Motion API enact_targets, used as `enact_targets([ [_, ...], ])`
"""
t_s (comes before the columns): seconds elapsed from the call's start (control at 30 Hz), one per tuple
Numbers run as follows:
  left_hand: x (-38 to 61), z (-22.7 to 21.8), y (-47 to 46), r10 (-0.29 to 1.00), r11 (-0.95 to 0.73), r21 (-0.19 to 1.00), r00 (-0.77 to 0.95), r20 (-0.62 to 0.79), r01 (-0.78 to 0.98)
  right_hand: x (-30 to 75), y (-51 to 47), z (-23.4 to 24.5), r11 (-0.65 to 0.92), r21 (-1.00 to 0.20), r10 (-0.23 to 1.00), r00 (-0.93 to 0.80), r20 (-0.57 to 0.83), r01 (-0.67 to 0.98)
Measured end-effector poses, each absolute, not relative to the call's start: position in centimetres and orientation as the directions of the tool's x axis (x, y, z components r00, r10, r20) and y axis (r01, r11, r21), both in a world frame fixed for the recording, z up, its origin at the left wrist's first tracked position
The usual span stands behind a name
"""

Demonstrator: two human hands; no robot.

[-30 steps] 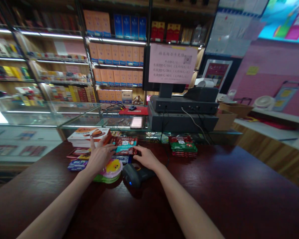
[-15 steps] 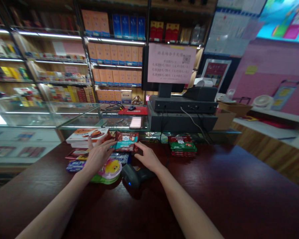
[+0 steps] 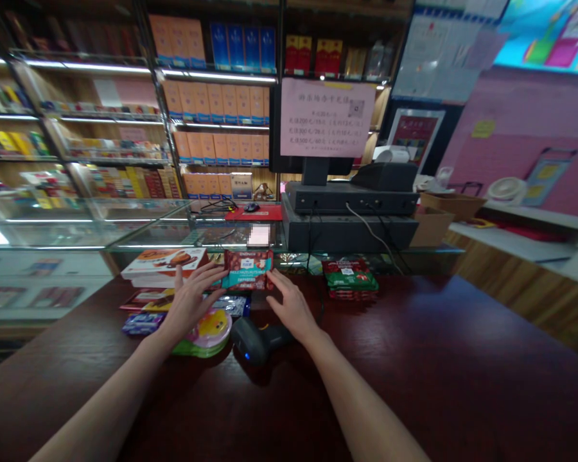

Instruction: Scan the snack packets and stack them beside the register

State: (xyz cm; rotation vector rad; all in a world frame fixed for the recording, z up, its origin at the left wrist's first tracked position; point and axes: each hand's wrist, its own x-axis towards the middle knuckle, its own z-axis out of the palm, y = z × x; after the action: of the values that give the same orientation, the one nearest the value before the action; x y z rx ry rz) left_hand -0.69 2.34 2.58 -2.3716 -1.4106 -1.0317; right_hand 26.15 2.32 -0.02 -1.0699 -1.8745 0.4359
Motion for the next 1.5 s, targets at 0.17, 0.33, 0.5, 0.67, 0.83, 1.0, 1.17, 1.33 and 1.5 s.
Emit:
enact_targets([
  [0.17,-0.6,2.4,2.5,0.711,-0.553,0.202,0.331,0.621,0.809,26.4,2.1,-0.1,0.591,-0.602,0.772,-0.161,0.615,0.536],
  [0.33,-0.5,2.5,2.4,0.676,-0.581,0.165,0.359,0.643,0.797,26.5,1.7,0.1,0.630,-0.530,0.702,-0.124,0.702,0.567],
  [0.5,-0.5,2.7,2.0,0.618,-0.616,0.111,0.392,0.682,0.780,26.6,1.2,0.5,0.669,-0.474,0.635,-0.109,0.765,0.573],
  [0.67,-0.4,2.6,2.0,0.555,-0.652,0.099,0.384,0.738,0.751,26.5,0.8,0.9,0.702,-0.443,0.586,-0.099,0.804,0.558],
  [0.83,-0.2,2.6,1.8,0.514,-0.665,0.117,0.339,0.788,0.737,26.4,0.5,1.0,0.692,-0.471,0.604,-0.083,0.793,0.547],
  [1.0,0.0,3.3,1.2,0.519,-0.656,0.157,0.290,0.804,0.738,26.6,0.5,1.1,0.699,-0.481,0.605,-0.079,0.792,0.529],
  [1.17,0.1,3.5,1.0,0.521,-0.631,0.163,0.258,0.814,0.759,26.4,0.6,1.0,0.680,-0.491,0.618,-0.066,0.783,0.544],
  [1.33,0.0,3.0,1.6,0.477,-0.627,0.160,0.213,0.853,0.762,25.7,0.7,1.2,0.683,-0.512,0.602,-0.005,0.798,0.521],
  [1.5,0.1,2.7,2.1,0.499,-0.624,0.235,0.149,0.854,0.745,25.1,0.9,1.5,0.670,-0.572,0.619,0.070,0.782,0.473],
])
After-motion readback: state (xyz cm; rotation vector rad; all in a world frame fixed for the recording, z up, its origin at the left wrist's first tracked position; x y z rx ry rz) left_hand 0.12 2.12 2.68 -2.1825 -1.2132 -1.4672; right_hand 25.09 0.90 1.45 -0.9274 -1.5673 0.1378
